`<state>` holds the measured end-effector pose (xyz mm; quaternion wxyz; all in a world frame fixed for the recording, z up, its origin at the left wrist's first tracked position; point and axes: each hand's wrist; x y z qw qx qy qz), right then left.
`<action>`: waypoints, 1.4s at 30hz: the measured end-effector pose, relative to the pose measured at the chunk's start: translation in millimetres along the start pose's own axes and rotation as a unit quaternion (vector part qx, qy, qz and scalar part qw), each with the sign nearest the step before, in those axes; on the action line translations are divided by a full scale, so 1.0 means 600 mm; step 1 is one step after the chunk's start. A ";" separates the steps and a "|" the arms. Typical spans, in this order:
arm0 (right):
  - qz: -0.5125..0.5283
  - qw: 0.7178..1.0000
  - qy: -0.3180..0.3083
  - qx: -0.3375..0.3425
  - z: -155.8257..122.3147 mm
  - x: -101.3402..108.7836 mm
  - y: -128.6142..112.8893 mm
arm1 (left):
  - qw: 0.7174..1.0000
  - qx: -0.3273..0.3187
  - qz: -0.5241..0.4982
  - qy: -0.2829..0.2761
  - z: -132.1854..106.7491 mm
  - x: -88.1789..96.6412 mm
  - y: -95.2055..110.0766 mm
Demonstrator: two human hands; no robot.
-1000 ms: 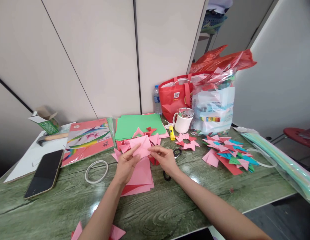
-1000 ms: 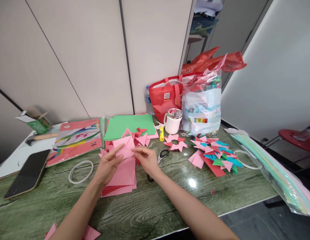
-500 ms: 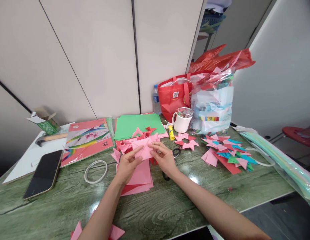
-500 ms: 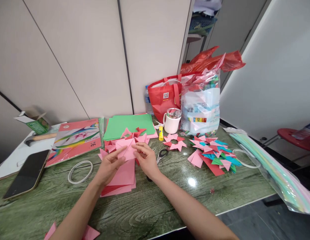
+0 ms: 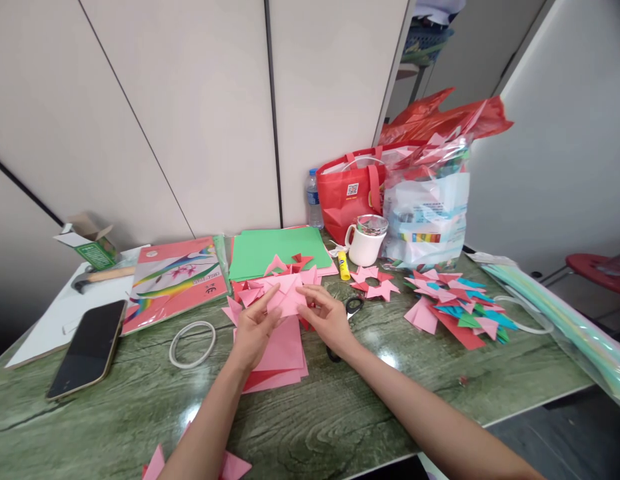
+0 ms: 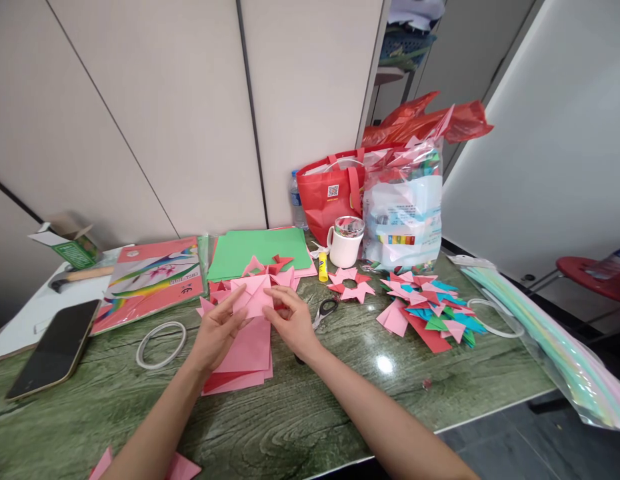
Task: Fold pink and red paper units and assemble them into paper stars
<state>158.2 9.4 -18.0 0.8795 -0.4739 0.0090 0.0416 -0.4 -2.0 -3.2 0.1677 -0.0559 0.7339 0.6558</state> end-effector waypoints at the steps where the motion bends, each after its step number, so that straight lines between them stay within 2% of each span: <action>1: 0.002 1.000 -0.004 -0.003 0.000 0.000 0.000 | 1.000 -0.004 0.006 0.000 0.001 0.000 -0.002; 9: 0.011 1.000 -0.004 -0.008 -0.001 -0.004 0.000 | 0.998 0.002 0.062 0.026 -0.001 -0.007 0.003; 17: 0.076 0.994 0.000 -0.079 -0.003 -0.007 0.007 | 0.995 -0.008 0.084 0.054 0.004 0.001 -0.003; 22: -0.018 0.999 0.020 -0.033 0.000 -0.002 -0.006 | 0.987 -0.011 0.143 0.077 0.003 -0.001 0.004; 25: -0.063 0.998 0.017 -0.001 0.000 0.001 -0.008 | 0.977 -0.044 0.180 0.107 0.002 -0.002 0.009; 28: -0.055 0.998 0.021 0.020 -0.001 0.001 -0.001 | 0.966 -0.088 0.204 0.133 0.002 -0.003 0.010; 34: -0.025 0.999 0.029 0.025 -0.001 -0.001 0.009 | 0.958 -0.113 0.225 0.134 0.000 -0.009 0.009; 36: -0.018 0.999 0.031 0.016 -0.001 -0.002 0.006 | 0.950 -0.139 0.244 0.137 -0.001 -0.010 0.008; 39: -0.005 0.999 0.034 0.007 -0.003 -0.003 0.001 | 0.927 -0.203 0.294 0.117 -0.002 -0.008 0.008; 42: -0.026 0.999 0.041 0.010 -0.006 -0.002 -0.002 | 0.902 -0.240 0.350 0.080 -0.002 -0.006 0.007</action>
Point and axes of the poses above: each hand's wrist, its own z-axis towards the middle knuckle, its own x-axis out of the back of the hand, y = z × x, and after that the axes turned 8 degrees about x, right-handed
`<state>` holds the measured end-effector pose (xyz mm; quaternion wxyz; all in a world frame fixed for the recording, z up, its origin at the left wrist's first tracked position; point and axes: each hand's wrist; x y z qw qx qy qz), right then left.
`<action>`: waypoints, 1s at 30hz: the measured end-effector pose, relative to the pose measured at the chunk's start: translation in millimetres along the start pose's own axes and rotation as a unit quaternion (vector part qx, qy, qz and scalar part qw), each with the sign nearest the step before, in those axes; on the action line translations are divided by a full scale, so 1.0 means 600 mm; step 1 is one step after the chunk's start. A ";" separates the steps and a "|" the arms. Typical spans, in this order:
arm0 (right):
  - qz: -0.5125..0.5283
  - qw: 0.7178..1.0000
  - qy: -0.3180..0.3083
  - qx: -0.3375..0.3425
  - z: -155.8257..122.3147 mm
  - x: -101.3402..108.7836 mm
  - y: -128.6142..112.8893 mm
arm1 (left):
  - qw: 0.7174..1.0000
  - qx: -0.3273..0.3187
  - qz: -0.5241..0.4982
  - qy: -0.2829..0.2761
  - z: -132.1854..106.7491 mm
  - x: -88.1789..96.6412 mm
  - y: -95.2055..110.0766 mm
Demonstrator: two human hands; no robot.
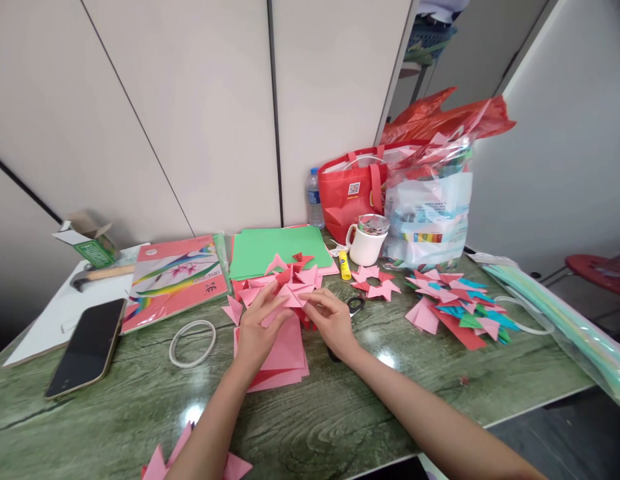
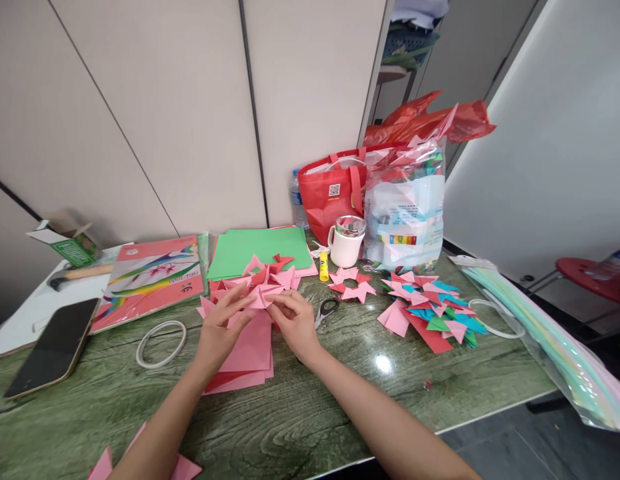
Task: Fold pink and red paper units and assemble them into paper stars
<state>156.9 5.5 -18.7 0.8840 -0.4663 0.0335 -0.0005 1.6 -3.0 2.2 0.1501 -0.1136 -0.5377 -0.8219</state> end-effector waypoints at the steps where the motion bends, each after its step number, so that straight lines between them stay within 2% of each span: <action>1: -0.018 1.000 0.006 0.009 0.000 0.001 -0.001 | 1.000 -0.018 0.013 -0.006 0.000 0.000 -0.001; 5: -0.086 0.994 0.007 0.065 0.001 0.003 -0.007 | 0.994 -0.099 0.049 0.017 0.002 -0.001 0.001; 9: -0.130 0.985 -0.014 0.117 0.003 0.004 -0.012 | 0.992 -0.096 0.073 0.041 0.001 -0.001 0.007; 11: -0.133 0.982 -0.024 0.131 0.003 0.005 -0.011 | 0.996 -0.071 0.057 0.018 0.001 -0.001 0.009; 14: -0.142 0.982 -0.045 0.114 0.001 0.005 -0.008 | 1.000 -0.002 0.004 -0.004 0.000 -0.001 0.011; 20: -0.156 0.984 -0.065 0.061 0.003 0.005 -0.007 | 0.988 0.135 -0.073 0.020 0.006 0.008 0.005; 23: -0.105 0.991 -0.081 0.008 0.005 0.004 -0.010 | 0.975 0.185 -0.115 -0.038 0.008 0.013 0.000; 26: -0.040 0.995 -0.084 -0.036 0.007 0.003 -0.009 | 0.953 0.221 -0.182 -0.094 0.008 0.016 0.001; 30: -0.005 0.996 -0.071 -0.052 0.009 0.002 -0.005 | 0.946 0.236 -0.202 -0.093 0.007 0.016 0.005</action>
Point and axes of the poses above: each hand's wrist, its own z-axis towards the middle knuckle, its own x-axis out of the back of the hand, y = z × x, and after that the axes turned 8 degrees about x, right-handed
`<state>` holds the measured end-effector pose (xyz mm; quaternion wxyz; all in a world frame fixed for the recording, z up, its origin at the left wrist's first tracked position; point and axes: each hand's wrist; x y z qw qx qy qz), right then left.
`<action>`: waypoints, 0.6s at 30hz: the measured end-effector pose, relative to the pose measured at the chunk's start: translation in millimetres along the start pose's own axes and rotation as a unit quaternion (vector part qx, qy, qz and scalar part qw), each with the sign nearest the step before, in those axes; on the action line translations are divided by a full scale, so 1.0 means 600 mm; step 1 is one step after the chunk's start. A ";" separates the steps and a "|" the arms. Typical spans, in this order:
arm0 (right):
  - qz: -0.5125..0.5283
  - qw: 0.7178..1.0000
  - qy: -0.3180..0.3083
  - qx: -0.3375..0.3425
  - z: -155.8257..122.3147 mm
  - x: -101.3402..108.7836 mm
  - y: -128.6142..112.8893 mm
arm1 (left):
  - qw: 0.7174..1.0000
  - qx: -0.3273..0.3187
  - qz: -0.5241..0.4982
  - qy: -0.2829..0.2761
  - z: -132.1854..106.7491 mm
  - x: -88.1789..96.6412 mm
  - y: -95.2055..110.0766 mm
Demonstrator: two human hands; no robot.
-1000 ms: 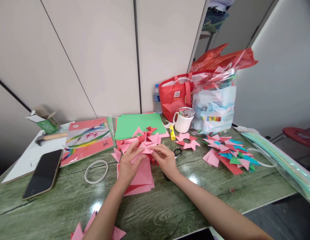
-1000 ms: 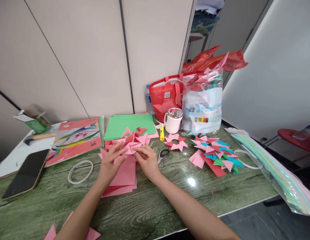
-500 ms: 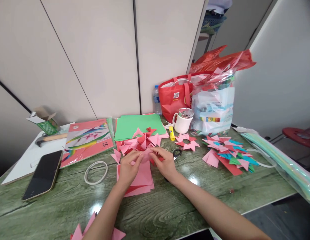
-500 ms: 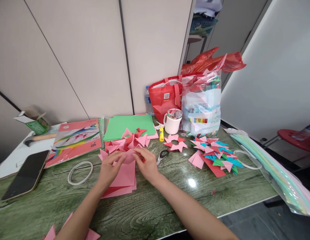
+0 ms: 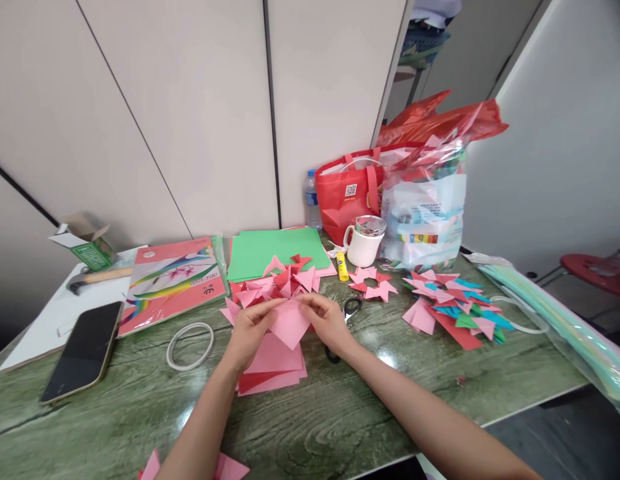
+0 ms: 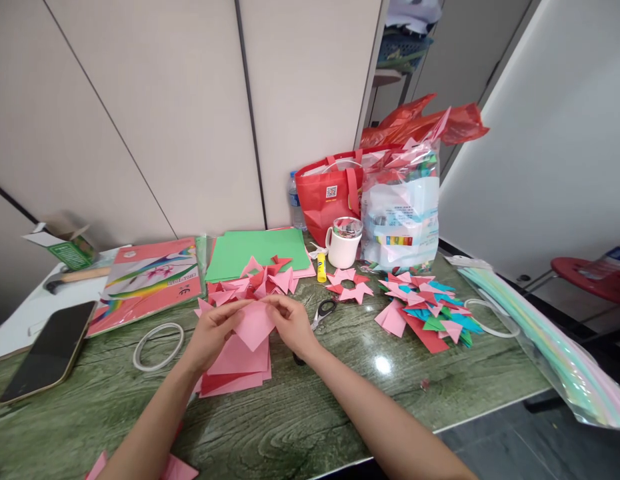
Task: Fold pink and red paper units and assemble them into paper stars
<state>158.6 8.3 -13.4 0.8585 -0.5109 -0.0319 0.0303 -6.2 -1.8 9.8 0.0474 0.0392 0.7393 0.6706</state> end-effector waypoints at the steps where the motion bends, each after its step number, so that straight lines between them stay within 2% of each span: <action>1: -0.005 1.000 0.001 0.001 0.000 0.000 0.001 | 1.000 -0.001 0.008 0.005 0.000 0.000 0.000; 6: -0.032 0.999 0.003 0.002 0.002 0.001 0.003 | 0.998 -0.017 0.059 0.033 -0.001 0.000 0.002; 11: -0.014 1.000 0.004 -0.005 0.003 0.002 0.006 | 0.995 -0.023 0.093 -0.004 -0.003 -0.001 0.009; 13: 0.001 1.000 -0.006 -0.013 0.003 0.001 0.005 | 0.998 -0.014 0.068 0.001 -0.002 -0.001 0.006; 18: 0.003 0.998 -0.064 -0.014 -0.001 -0.003 -0.001 | 0.995 0.025 -0.073 0.064 0.006 0.000 -0.005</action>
Point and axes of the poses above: each hand's wrist, its own z-axis towards the middle knuckle, its own x-axis out of the back of the hand, y = z × x, and after that the axes turned 8 degrees about x, right-handed
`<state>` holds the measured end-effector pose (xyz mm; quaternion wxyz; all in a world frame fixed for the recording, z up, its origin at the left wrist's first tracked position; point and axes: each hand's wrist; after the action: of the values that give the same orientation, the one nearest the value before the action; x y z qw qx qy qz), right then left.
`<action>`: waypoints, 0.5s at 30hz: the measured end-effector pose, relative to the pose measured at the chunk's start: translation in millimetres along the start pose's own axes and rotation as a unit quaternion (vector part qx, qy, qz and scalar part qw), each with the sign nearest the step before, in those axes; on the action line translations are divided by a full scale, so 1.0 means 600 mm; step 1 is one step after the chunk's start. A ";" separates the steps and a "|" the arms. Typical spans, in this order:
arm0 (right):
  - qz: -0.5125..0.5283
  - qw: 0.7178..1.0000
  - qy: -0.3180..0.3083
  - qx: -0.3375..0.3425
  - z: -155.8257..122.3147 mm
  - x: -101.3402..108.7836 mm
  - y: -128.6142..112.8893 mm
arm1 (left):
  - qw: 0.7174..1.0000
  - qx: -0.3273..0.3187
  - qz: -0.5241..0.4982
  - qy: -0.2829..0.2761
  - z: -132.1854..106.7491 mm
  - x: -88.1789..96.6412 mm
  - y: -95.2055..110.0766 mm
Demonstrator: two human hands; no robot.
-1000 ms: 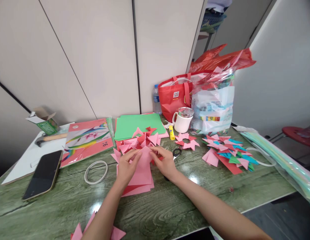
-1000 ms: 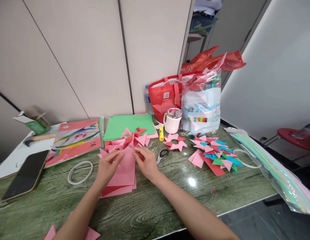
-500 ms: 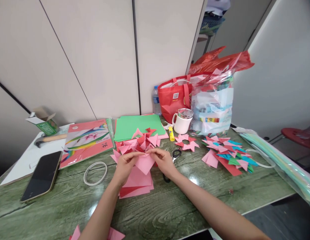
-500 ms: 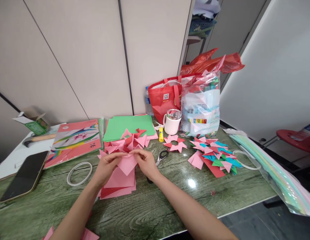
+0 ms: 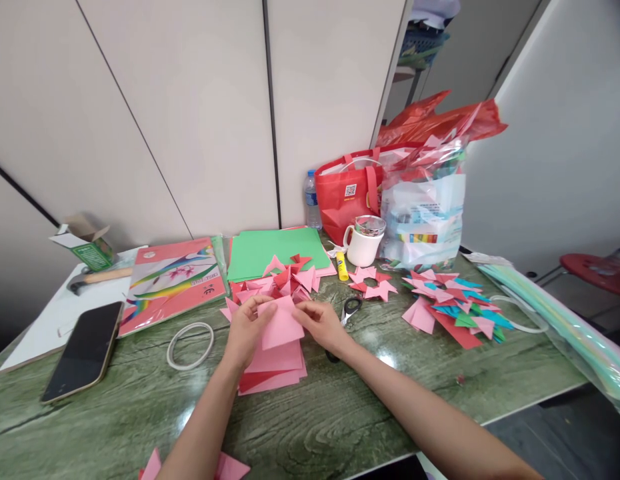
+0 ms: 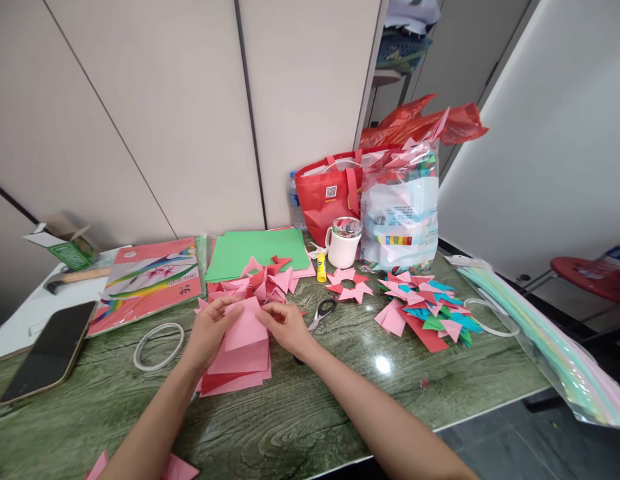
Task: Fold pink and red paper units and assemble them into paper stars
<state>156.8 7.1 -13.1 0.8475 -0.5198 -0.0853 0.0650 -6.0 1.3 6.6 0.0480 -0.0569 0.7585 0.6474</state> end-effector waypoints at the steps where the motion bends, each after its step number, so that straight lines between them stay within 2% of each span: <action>1: 0.005 1.000 -0.001 -0.003 0.000 0.000 -0.001 | 1.000 0.010 -0.025 0.006 0.001 0.000 0.000; 4: 0.075 0.997 0.000 -0.029 -0.001 -0.001 -0.002 | 0.994 0.069 -0.080 -0.013 -0.001 -0.001 0.005; 8: 0.160 0.986 -0.052 -0.020 -0.002 -0.004 0.004 | 0.981 0.150 -0.101 -0.074 -0.006 -0.004 0.013; 11: 0.147 0.986 -0.078 0.008 -0.004 -0.006 0.007 | 0.978 0.165 -0.084 -0.099 -0.008 -0.005 0.015; 15: 0.152 0.987 -0.055 -0.012 -0.004 -0.008 0.000 | 0.982 0.145 -0.072 -0.095 -0.006 -0.003 0.011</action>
<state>152.7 3.8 -14.5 0.8153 -0.5328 -0.0528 0.2206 -4.9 -1.3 13.6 0.1740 -0.0422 0.8301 0.5281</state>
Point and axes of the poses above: each hand's wrist, its own z-axis towards the middle knuckle, its own x-axis out of the back of the hand, y = z × x, and after that the axes turned 8 degrees about x, right-handed
